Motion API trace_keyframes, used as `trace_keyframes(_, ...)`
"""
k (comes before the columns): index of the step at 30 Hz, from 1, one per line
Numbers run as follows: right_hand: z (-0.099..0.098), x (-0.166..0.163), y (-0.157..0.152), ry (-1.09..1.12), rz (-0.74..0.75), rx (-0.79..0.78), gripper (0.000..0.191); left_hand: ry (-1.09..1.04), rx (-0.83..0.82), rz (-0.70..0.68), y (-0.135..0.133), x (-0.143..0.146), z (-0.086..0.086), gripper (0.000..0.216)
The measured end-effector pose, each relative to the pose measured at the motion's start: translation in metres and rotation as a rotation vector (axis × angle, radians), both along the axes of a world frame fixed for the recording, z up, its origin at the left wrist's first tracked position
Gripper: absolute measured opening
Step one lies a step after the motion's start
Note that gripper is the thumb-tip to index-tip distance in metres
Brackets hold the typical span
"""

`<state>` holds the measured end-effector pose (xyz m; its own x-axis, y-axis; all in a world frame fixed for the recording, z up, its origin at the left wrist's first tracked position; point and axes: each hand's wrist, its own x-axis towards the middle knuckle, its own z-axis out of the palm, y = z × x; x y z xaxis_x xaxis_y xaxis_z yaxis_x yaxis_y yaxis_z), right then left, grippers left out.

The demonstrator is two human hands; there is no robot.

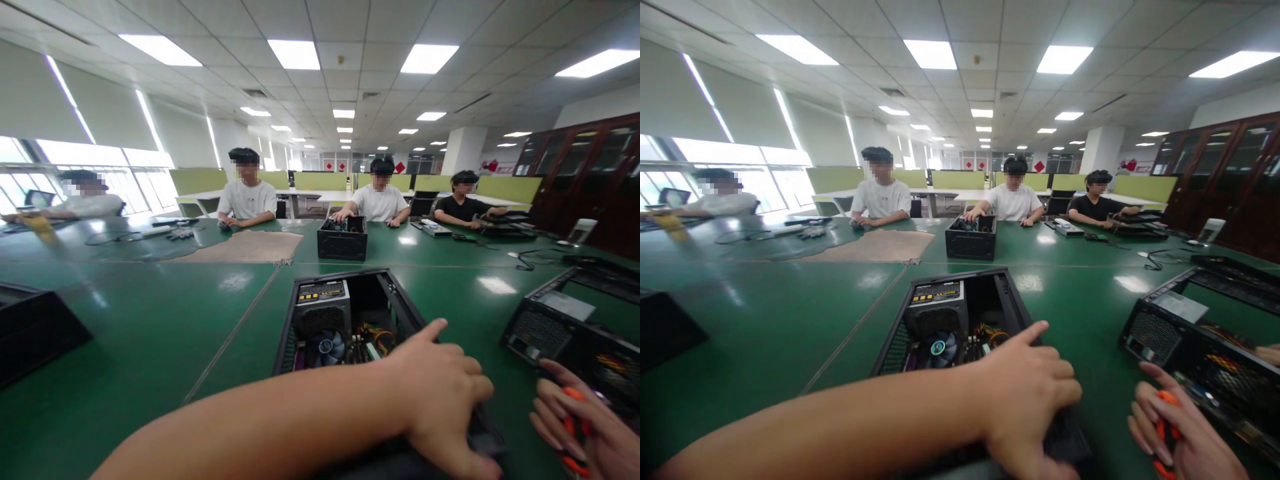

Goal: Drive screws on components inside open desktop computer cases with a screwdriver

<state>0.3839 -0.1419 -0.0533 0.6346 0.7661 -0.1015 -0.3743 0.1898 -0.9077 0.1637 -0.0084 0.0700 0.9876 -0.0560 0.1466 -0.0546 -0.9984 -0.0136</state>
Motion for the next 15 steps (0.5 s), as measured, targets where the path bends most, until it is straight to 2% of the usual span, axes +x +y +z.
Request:
trace_keyframes(2, 0.001, -0.024, 0.008, -0.011, 0.115, -0.036, 0.056, 0.05, -0.009, 0.164, 0.027, -0.008, 0.004, 0.051)
trace_keyframes(5, -0.01, -0.045, 0.016, -0.041, 0.249, -0.068, 0.064, 0.083, 0.013, 0.382, 0.079, -0.037, 0.007, 0.048)
trace_keyframes(10, -0.06, -0.048, 0.032, -0.094, 0.445, -0.078, 0.074, 0.086, 0.048, 0.685, 0.163, -0.134, 0.022, 0.04)
trace_keyframes(13, -0.081, -0.05, 0.04, -0.103, 0.583, -0.057, 0.07, 0.037, 0.048, 0.893, 0.197, -0.191, 0.034, 0.033)
trace_keyframes(15, -0.085, -0.056, 0.04, -0.129, 0.675, -0.083, 0.067, -0.067, 0.056, 1.015, 0.209, -0.213, 0.036, 0.034)
